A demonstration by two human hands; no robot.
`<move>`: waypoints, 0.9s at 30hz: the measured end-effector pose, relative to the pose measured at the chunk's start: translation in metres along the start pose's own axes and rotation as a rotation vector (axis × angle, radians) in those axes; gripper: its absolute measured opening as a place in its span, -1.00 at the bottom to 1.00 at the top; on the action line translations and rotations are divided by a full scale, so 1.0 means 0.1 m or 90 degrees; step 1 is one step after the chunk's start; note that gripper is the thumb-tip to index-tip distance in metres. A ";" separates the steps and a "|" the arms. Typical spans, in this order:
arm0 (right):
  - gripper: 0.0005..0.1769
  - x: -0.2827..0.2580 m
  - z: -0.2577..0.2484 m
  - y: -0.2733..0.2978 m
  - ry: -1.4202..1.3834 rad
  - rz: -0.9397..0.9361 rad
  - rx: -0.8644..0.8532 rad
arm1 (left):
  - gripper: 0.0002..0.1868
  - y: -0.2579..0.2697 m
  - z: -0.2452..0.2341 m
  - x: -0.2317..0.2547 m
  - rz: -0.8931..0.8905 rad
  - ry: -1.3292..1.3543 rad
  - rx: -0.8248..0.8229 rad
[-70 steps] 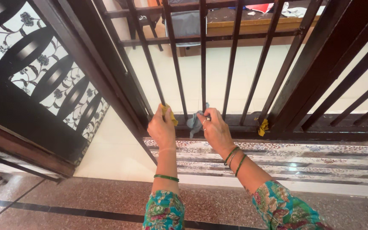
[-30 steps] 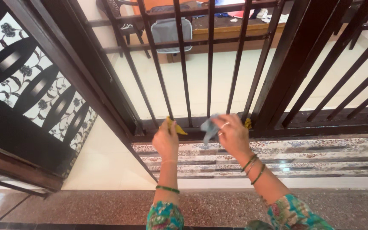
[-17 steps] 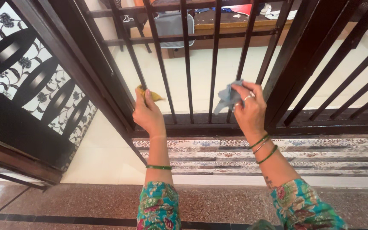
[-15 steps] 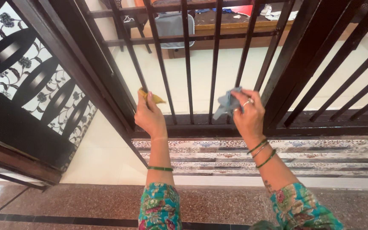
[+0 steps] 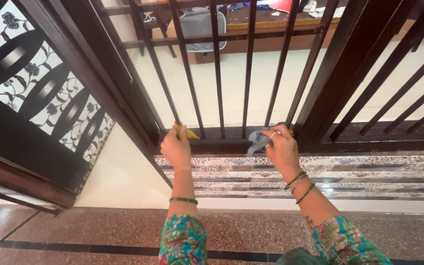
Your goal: The person wipes the vertical bars and the horizontal frame of a metal grill using a cloth in each hand.
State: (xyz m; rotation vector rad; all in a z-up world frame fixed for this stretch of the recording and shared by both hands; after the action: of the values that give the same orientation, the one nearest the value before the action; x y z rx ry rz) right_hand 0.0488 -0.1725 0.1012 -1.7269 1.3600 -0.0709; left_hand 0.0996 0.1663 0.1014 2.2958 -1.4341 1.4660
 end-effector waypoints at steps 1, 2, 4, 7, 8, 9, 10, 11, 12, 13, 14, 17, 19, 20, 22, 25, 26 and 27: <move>-0.54 0.00 -0.02 -0.01 0.010 0.004 -0.016 | -0.71 -0.01 -0.04 -0.04 -0.030 0.004 -0.033; -0.54 -0.04 -0.13 -0.03 0.011 -0.010 0.023 | -0.70 -0.01 -0.05 -0.04 -0.058 0.010 -0.066; -0.53 -0.13 -0.38 -0.08 0.015 -0.038 0.099 | -0.72 0.01 -0.33 -0.02 -0.105 0.192 0.069; -0.50 -0.31 -0.91 -0.26 0.104 -0.105 0.263 | -0.69 -0.05 -0.68 0.18 0.002 0.282 0.247; -0.47 -0.31 -1.02 -0.34 0.077 -0.098 0.273 | -0.68 -0.08 -0.79 0.24 0.067 0.278 0.301; -0.45 -0.31 -1.12 -0.42 0.050 -0.090 0.284 | -0.66 -0.14 -0.79 0.27 0.094 0.276 0.300; -0.42 -0.31 -1.18 -0.51 0.023 -0.085 0.298 | -0.64 -0.23 -0.77 0.33 0.123 0.278 0.301; -0.43 -0.33 -1.19 -0.59 0.024 -0.087 0.297 | -0.62 -0.29 -0.74 0.38 0.153 0.280 0.302; -0.43 -0.34 -1.19 -0.65 0.026 -0.086 0.293 | -0.60 -0.34 -0.68 0.41 0.158 0.248 0.286; -0.43 -0.33 -1.19 -0.67 0.028 -0.085 0.290 | -0.59 -0.37 -0.62 0.44 0.164 0.215 0.270; -0.42 -0.33 -1.17 -0.66 0.023 -0.087 0.294 | -0.57 -0.40 -0.55 0.48 0.170 0.185 0.255; -0.44 -0.25 -1.10 -0.58 -0.016 -0.046 0.301 | -0.61 -0.39 -0.51 0.35 0.127 0.200 0.228; -0.52 -0.09 -1.00 -0.54 -0.075 0.045 0.298 | -0.63 -0.37 -0.49 0.32 0.120 0.149 0.223; -0.52 -0.07 -0.97 -0.51 -0.084 0.048 0.303 | -0.64 -0.36 -0.50 0.30 0.116 0.122 0.222; -0.51 0.00 -0.93 -0.47 -0.100 0.053 0.313 | -0.71 -0.35 -0.45 0.21 0.069 0.089 0.187; -0.48 0.16 -0.80 -0.39 -0.055 0.116 0.265 | -0.73 -0.36 -0.38 0.11 0.026 0.050 0.167; -0.48 0.19 -0.77 -0.35 -0.057 0.120 0.258 | -0.71 -0.36 -0.35 0.07 0.017 0.039 0.166; -0.48 0.21 -0.73 -0.32 -0.058 0.123 0.251 | -0.70 -0.35 -0.30 0.00 -0.002 0.020 0.154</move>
State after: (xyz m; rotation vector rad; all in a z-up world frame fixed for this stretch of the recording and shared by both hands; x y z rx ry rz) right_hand 0.0413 -0.2341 0.1552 -1.2523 1.3373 -0.1403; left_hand 0.1047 0.2009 0.1321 2.3927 -1.3086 1.7549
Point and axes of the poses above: each hand's wrist, its own y-axis away from the middle knuckle, its own z-axis out of the palm, x = y × z, the point moved 9 cm from there along -y, towards the middle knuckle, and after that the axes turned 4 degrees about -z, right-handed, at the moved point
